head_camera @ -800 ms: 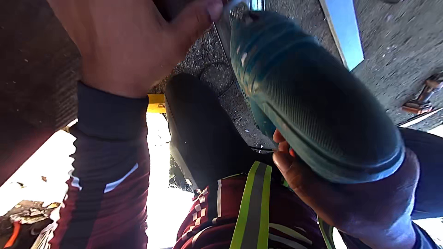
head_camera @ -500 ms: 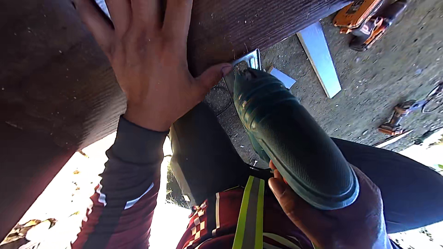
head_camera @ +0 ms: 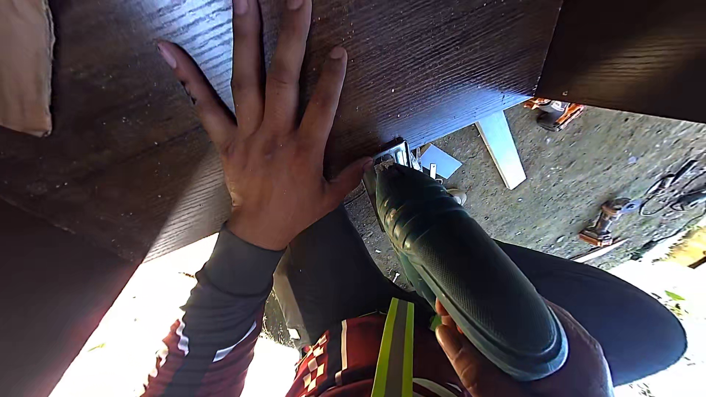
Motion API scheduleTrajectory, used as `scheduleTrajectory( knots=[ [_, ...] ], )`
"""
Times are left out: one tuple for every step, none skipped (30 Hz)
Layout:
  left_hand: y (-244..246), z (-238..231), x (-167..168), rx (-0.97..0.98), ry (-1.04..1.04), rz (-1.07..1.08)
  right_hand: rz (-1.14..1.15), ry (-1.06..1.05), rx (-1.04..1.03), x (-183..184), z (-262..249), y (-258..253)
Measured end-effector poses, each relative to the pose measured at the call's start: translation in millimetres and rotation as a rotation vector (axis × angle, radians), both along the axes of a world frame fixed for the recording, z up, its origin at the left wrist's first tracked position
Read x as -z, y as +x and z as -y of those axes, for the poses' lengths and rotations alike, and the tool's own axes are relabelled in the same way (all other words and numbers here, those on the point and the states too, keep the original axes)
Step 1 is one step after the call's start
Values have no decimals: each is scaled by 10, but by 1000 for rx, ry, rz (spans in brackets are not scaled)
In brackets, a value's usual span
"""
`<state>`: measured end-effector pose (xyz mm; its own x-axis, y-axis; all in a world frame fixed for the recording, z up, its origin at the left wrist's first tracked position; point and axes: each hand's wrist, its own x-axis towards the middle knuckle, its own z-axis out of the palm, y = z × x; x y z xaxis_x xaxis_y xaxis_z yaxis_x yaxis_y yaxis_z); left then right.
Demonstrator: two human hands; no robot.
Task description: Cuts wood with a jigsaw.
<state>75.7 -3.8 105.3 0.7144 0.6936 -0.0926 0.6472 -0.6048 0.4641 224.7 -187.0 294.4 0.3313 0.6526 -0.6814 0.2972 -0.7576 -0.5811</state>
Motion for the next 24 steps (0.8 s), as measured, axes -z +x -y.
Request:
scheduleTrajectory(
  knots=[
    [-4,9,-10,-2,-2,-4,4,-8,0,-14,0,-1],
    [-9,16,-25,-1,-9,-10,15,-18,-10,-26,-5,4],
    [-15,11,-31,7,-15,-15,27,-21,-21,-27,-21,13],
    [-23,8,-39,22,-30,-26,42,-13,-33,-25,-42,21],
    [-22,11,-44,22,-36,-30,53,11,-42,-19,-60,28],
    [-6,10,-37,9,-26,-19,53,20,-53,-18,-74,44],
    [10,3,-27,3,-14,-11,45,13,-58,-23,-77,60],
    [20,-5,-23,3,-10,-9,35,-11,-63,-32,-76,73],
    [24,-9,-21,0,-6,-9,21,-21,-60,-37,-77,77],
    [22,-8,-25,-2,-7,-11,11,-29,-59,-42,-79,80],
    [19,-6,-27,-3,-7,-9,3,-39,-55,-51,-83,83],
    [18,-6,-26,-3,-5,-1,-4,-47,-50,-58,-85,84],
    [19,-6,-21,-2,-4,6,-7,-56,-48,-62,-86,86],
    [18,-4,-18,1,-1,5,-9,-59,-44,-65,-83,86],
    [15,0,-19,1,-5,4,-3,-56,-44,-62,-82,86],
    [15,0,-18,1,-6,6,7,-47,-51,-54,-86,88],
    [14,1,-12,2,-1,8,16,-31,-58,-47,-92,88],
    [8,7,-14,4,-3,7,23,-14,-60,-45,-101,85],
    [9,9,-20,6,-8,9,28,-9,-62,-43,-118,86],
    [15,2,-18,3,-10,12,30,-11,-65,-40,-135,88],
    [17,0,-18,1,-14,17,28,-15,-64,-49,-146,85],
    [15,7,-25,3,-20,19,26,-21,-63,-62,-150,79],
    [17,5,-25,3,-22,18,25,-20,-61,-60,-154,77],
    [23,-2,-19,1,-20,14,21,-14,-60,-49,-147,82]
  ],
)
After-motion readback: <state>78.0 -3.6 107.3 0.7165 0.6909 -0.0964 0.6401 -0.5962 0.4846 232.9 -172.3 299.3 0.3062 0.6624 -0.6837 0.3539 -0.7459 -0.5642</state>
